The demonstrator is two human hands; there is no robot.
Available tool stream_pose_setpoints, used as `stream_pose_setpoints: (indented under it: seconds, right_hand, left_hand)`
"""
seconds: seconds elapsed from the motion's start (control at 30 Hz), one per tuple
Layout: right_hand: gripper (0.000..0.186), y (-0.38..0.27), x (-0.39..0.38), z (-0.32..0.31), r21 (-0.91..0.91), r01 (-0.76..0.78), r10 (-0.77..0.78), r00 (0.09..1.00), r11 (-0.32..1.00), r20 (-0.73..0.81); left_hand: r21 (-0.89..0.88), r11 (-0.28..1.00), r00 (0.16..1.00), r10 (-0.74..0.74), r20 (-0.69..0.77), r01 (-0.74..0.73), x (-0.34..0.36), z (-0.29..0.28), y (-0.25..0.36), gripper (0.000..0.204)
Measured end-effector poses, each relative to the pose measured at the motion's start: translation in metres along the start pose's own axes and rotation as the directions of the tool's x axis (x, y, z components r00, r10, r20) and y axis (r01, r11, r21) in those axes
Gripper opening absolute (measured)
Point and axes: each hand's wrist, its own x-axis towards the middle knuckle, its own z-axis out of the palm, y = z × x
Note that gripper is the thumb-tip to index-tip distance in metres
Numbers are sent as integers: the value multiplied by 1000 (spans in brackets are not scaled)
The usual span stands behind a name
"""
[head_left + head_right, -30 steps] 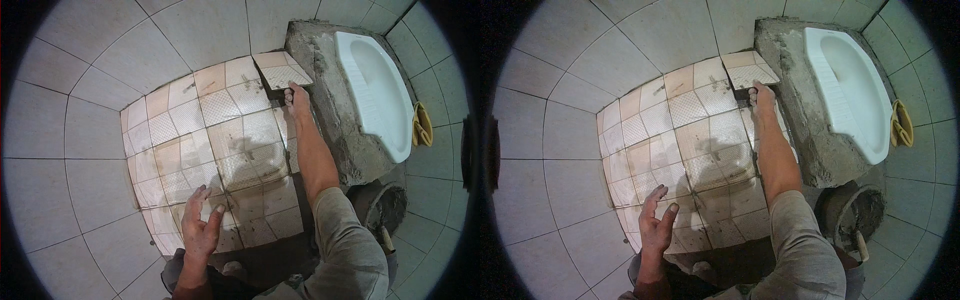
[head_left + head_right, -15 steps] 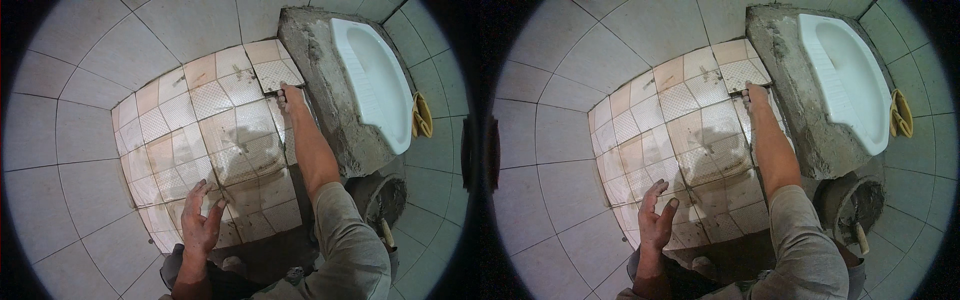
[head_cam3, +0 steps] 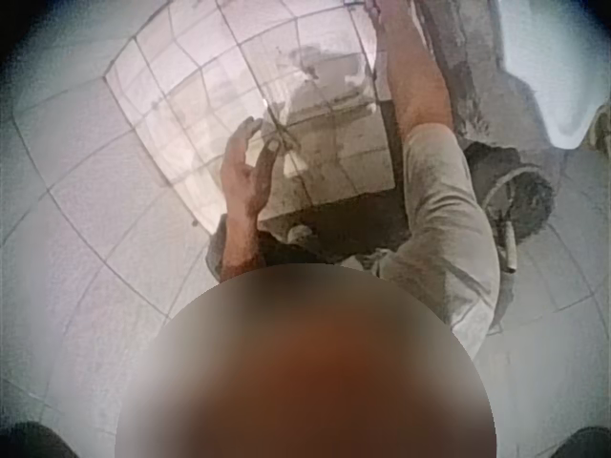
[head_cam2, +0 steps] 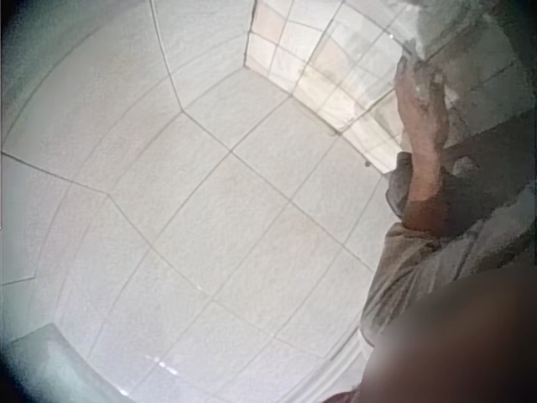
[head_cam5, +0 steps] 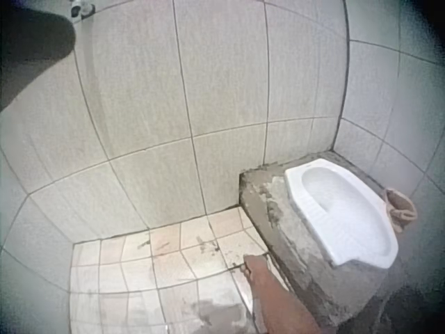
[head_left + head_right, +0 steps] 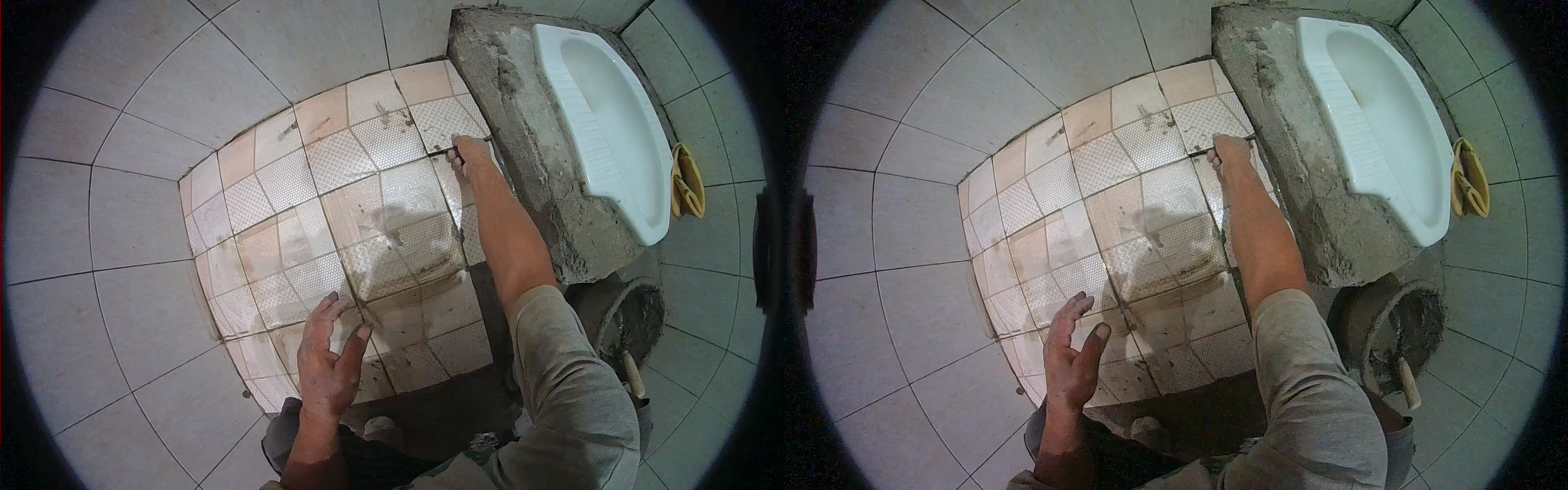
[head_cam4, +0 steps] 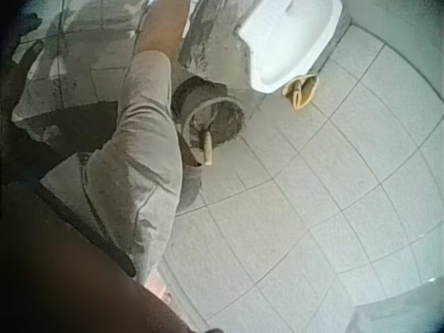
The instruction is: Tiling a floor in a bathroom using a rubber mallet and trowel.
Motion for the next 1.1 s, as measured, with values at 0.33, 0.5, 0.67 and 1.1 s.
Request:
stream_pose_setpoints:
  seconds: [0.33,0.5,0.67,1.1]
  right_hand:
    - [41,9,33,-10,-664,201,-301,953,720,-38]
    - [51,-18,-11,-21,-809,218,-376,926,545,-4]
    - [56,-69,-88,-76,-889,458,-573,730,5,373]
    - [42,62,-388,-336,-805,209,-565,805,555,-181]
  left_hand:
    - [53,999,1000,11,2,-12,1,4,2,46]
    - [141,987,997,72,9,-73,15,16,-4,43]
    - [100,957,962,271,27,-272,32,36,-12,39]
    - [-210,948,952,271,141,-239,58,56,-28,42]
